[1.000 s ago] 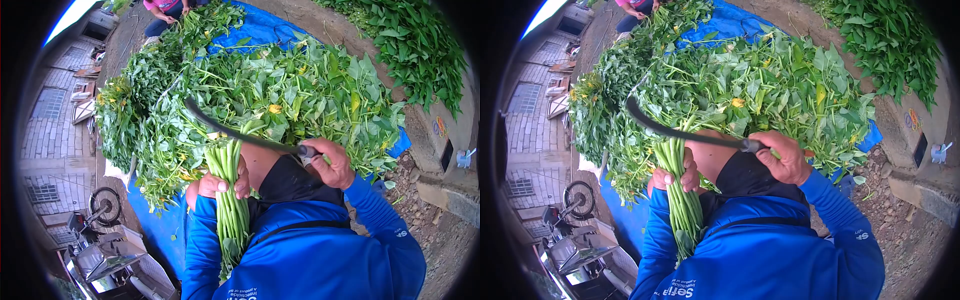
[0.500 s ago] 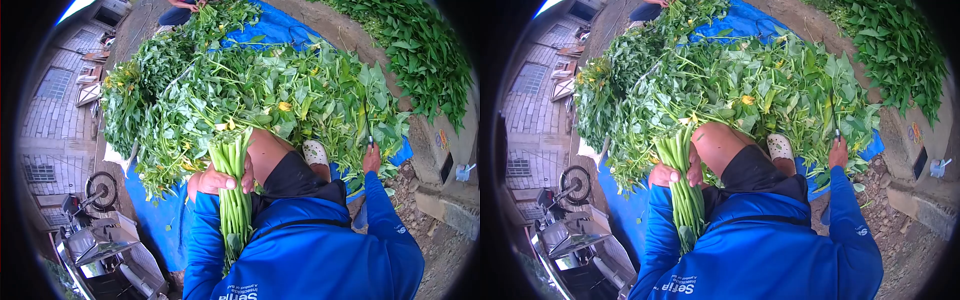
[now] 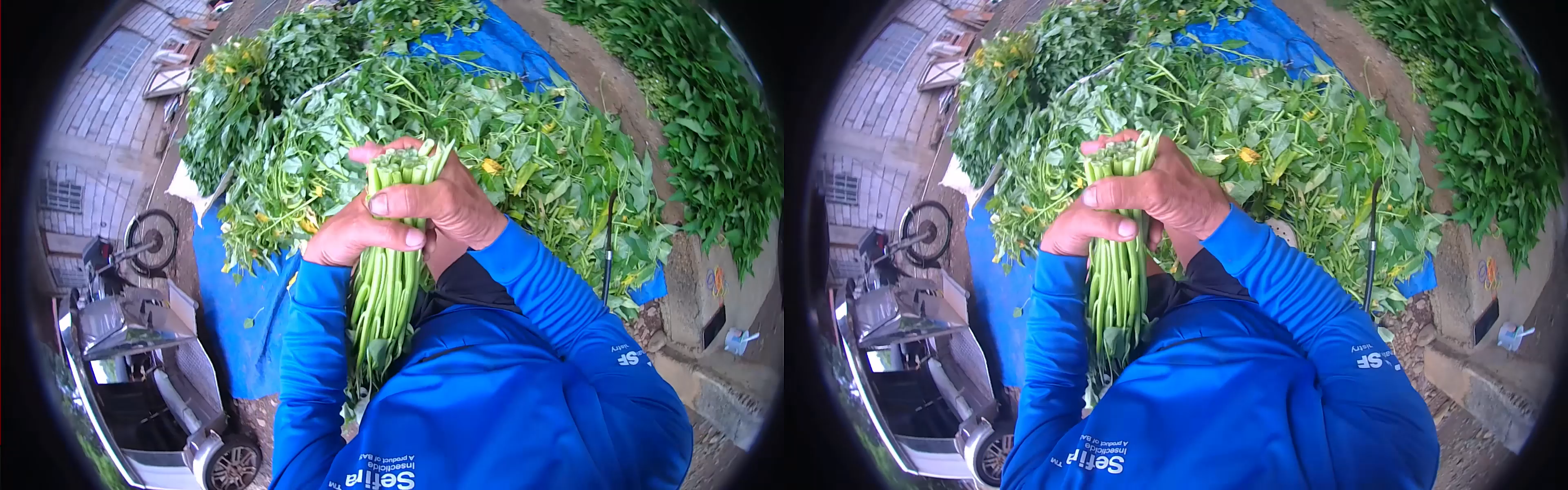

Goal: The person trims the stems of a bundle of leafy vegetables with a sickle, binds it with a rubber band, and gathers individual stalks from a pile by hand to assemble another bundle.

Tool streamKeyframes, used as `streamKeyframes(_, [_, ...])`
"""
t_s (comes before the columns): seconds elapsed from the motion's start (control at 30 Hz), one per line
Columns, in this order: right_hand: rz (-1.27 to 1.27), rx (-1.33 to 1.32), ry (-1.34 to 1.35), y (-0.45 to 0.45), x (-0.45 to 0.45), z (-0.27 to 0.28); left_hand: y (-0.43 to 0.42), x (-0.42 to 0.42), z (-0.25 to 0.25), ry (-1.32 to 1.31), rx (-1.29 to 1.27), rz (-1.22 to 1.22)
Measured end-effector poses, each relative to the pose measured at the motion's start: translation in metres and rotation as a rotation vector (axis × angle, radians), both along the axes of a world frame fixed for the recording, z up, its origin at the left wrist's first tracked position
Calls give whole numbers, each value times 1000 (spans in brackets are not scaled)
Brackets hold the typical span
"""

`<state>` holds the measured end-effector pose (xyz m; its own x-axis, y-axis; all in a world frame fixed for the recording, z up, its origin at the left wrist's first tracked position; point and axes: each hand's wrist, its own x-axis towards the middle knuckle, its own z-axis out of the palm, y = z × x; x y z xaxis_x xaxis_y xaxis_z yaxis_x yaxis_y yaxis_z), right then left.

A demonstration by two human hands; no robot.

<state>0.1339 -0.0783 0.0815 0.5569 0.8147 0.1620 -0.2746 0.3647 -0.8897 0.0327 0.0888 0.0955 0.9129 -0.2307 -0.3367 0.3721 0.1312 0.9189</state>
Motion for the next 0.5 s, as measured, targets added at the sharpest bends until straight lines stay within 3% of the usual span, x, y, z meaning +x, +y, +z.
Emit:
streamKeyframes(0.03, [2,11,-70,11,-2,10,4,-11,27,104,44,0])
streamKeyframes(0.1, [115,128,57,40,-14,28,29,-30,29,8,112,29])
streamKeyframes(0.13, [174,182,114,54,-22,40,38,-45,28,-60,-22,70])
streamKeyframes(0.2, [136,221,19,80,-36,60,45,-71,38,-207,63,283])
streamKeyframes(0.27, [25,286,-140,113,-47,87,42,-101,75,-326,233,420])
streamKeyframes(0.3, [-46,334,-169,124,-54,109,25,-112,92,-515,296,539])
streamKeyframes(0.37, [-58,472,-356,147,-60,150,21,-112,122,-581,716,677])
streamKeyframes(0.43, [173,497,-304,145,-72,194,25,-125,166,-357,755,704])
streamKeyframes(0.5, [231,602,-291,143,-89,233,32,-132,177,-549,820,819])
